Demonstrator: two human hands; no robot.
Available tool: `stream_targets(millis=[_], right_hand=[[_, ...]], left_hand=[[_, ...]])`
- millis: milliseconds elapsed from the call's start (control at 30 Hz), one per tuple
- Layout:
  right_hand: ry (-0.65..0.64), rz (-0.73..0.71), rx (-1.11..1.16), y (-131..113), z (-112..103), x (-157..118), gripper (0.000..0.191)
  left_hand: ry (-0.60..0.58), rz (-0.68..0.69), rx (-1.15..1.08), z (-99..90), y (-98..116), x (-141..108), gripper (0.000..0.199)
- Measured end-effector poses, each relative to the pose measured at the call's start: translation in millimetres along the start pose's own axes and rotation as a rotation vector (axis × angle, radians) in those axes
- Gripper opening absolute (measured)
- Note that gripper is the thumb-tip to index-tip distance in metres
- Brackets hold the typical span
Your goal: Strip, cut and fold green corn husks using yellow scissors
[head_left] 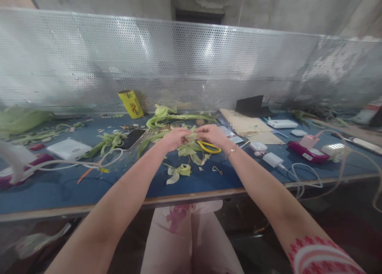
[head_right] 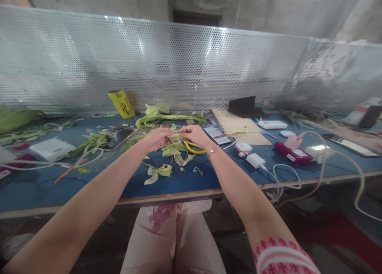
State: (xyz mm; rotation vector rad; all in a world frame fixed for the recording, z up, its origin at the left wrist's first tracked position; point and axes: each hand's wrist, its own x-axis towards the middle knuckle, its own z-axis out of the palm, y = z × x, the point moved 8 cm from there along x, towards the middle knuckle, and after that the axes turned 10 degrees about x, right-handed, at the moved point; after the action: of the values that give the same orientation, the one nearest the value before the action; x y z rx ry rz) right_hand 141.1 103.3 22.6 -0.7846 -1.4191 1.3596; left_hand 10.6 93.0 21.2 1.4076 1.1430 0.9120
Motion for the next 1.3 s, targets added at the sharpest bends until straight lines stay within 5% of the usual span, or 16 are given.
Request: stream_targets(millis=[400,867,1167,1300], right_hand=[[-0.065,-0.055,-0.059,-7.2,4.2,-2.4,0.019],[-0.086,-0.076,-0.164,-14.7,7.6,-7.5,0.022],[-0.052,-0.226,-0.395,-26.5,4.7,-5.2,0.025],[0.057,-0.212,-0.742,-28.7,-13.2,-4.8,0.036]], left_hand=[[-0.216,0.050,0.183,4.9,-2.5,-0.8,0.032],[-0.249,0.044,0.291,12.0,-8.6,-2.0,0.025],[-0.249,-0.024,0.141,17.2,-8.7,-5.7,0.027],[-0.065,0.019,-0.011,-2.3,-5.1,4.0,0.017]])
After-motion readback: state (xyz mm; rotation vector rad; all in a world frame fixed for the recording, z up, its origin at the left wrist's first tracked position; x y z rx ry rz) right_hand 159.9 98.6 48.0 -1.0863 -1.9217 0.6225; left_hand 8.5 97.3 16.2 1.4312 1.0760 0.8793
